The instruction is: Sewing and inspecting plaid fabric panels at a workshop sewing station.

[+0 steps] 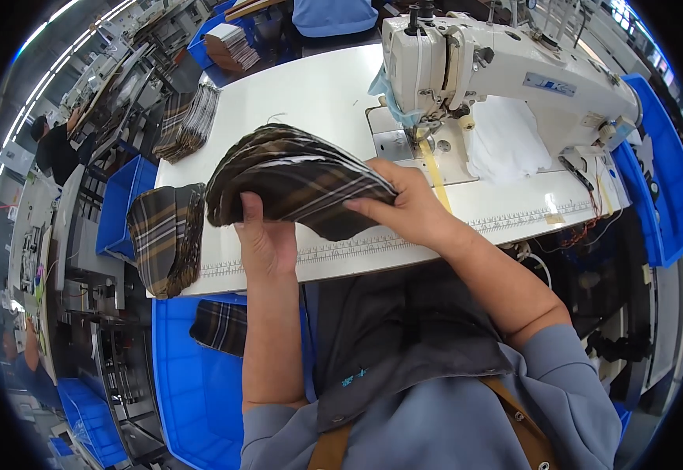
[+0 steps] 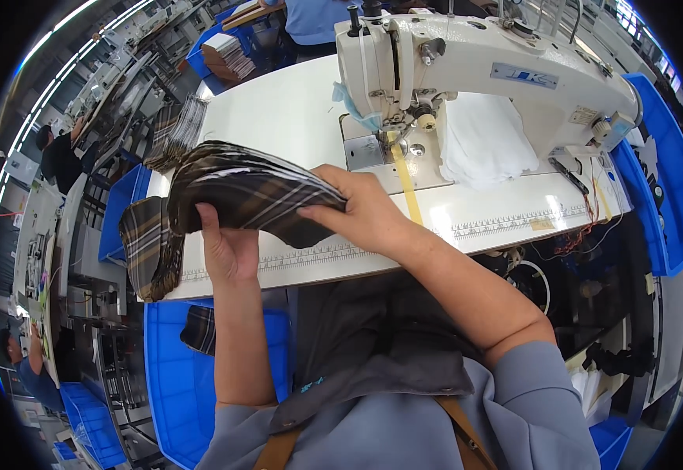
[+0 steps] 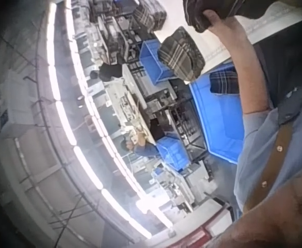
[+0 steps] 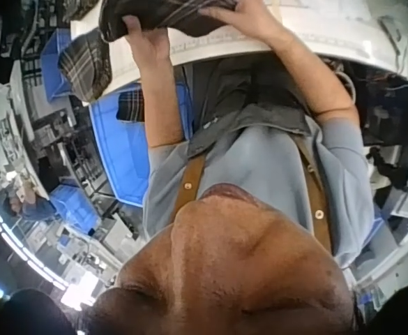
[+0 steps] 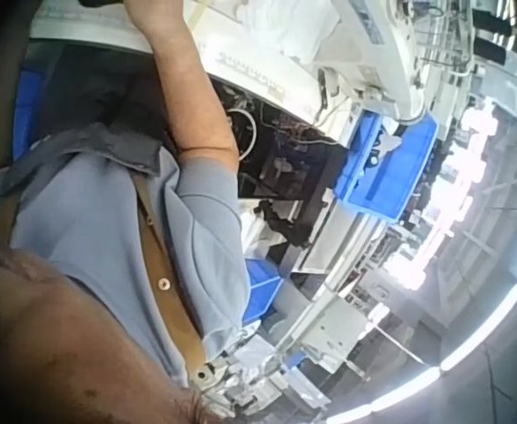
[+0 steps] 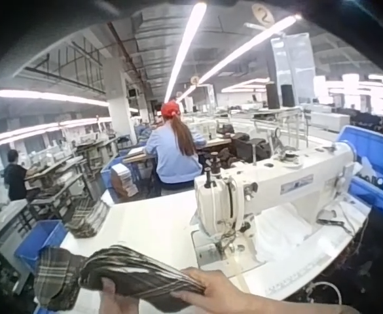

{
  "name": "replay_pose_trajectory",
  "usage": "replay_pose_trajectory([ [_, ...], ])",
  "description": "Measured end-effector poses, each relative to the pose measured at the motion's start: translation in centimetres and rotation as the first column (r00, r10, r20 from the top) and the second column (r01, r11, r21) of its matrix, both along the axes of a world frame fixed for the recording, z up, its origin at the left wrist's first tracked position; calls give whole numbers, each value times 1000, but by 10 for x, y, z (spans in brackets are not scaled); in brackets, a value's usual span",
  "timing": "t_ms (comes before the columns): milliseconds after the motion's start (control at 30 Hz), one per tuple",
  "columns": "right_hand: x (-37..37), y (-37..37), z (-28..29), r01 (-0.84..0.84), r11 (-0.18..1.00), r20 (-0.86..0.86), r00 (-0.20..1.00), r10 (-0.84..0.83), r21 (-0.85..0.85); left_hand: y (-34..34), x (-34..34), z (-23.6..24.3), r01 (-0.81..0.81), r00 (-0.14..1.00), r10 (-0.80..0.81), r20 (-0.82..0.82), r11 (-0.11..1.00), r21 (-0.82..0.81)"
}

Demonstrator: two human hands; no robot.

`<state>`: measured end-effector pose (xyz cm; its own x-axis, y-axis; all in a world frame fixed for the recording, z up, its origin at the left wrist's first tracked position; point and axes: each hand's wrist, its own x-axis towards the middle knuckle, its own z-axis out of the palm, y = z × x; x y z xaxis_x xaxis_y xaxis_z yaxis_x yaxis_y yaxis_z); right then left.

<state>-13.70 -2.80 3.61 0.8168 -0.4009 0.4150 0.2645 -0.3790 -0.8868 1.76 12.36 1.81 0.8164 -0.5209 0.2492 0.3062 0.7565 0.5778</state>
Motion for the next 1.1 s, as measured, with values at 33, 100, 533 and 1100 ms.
replay_pose_trajectory([
  [33, -4, -1, 2, 8, 1000, -92, 996, -5, 25, 1, 3, -4, -28, 999, 28, 45, 1000, 3],
  [100, -9, -5, 14, 71, 982, -65, 994, -84, -175, 12, 18, -7, -178, 959, 152, 240, 980, 91],
  [533, -6, -17, 12, 99, 989, 230, 971, -71, -112, 23, -5, -15, -304, 907, 139, 398, 870, 388],
  [1100, -10, -22, -12, 108, 976, -78, 992, -95, 186, 12, -23, -10, -446, 806, 104, 582, 753, 484],
])
